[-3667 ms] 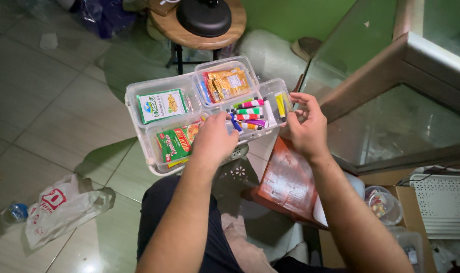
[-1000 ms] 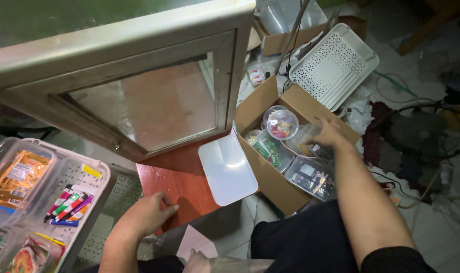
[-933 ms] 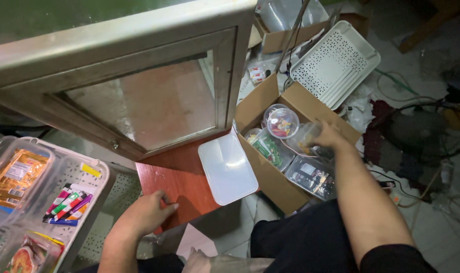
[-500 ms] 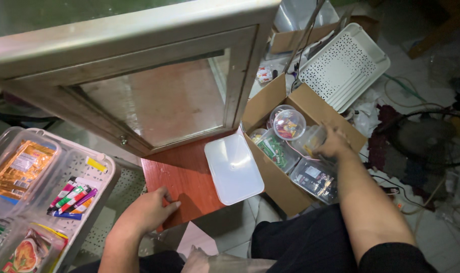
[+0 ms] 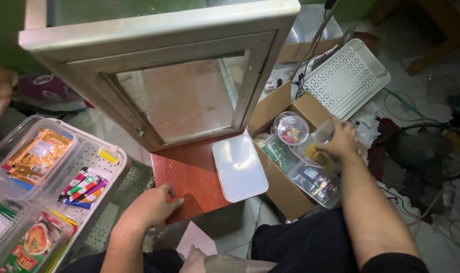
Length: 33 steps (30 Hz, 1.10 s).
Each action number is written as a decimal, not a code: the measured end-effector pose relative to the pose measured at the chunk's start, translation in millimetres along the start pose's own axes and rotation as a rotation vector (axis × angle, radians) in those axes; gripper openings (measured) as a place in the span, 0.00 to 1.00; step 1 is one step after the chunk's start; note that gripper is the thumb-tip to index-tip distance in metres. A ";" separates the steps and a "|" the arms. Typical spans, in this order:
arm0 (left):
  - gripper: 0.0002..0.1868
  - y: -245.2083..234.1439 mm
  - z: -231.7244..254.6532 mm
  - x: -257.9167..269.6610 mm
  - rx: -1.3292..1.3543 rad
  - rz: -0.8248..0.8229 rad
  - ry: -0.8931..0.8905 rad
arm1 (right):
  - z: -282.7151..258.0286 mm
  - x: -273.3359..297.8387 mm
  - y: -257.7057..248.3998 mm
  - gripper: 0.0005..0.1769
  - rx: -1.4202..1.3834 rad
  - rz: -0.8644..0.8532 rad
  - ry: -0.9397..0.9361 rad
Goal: The person opens several small plastic containers, removes their lids, and places the contents into a larger compartmentalized organizer. They handle packets of instant noodles, colorful sticks, black-wrapped items, yellow packets, and green-wrapped items, then close the organizer.
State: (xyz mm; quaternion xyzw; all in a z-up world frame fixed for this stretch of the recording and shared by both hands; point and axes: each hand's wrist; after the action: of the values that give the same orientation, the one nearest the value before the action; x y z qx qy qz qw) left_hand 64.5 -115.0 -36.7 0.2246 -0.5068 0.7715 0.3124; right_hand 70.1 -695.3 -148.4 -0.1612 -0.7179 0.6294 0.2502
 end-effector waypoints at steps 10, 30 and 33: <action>0.26 5.1 -17.4 9.6 0.017 0.078 0.087 | -62.0 47.2 -83.6 0.76 -0.067 0.253 -0.284; 0.17 5.1 -70.9 43.9 0.542 0.364 0.204 | -301.3 283.1 -145.9 0.60 -0.080 -0.091 -1.448; 0.17 4.3 -84.9 46.9 0.434 0.477 0.158 | -328.4 301.6 -129.6 0.60 -0.070 -0.149 -1.545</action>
State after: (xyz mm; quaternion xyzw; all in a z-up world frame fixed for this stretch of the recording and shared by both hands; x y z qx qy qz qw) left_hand 25.9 -26.1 -41.1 0.1004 -0.3429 0.9280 0.1059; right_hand 17.3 -280.5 53.4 0.3642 -0.7171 0.5216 -0.2849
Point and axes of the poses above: each hand's wrist, its own x-axis away from the middle knuckle, its own y-axis out of the palm, z = x × y, and after that the axes turned 4 degrees about -z, right-handed
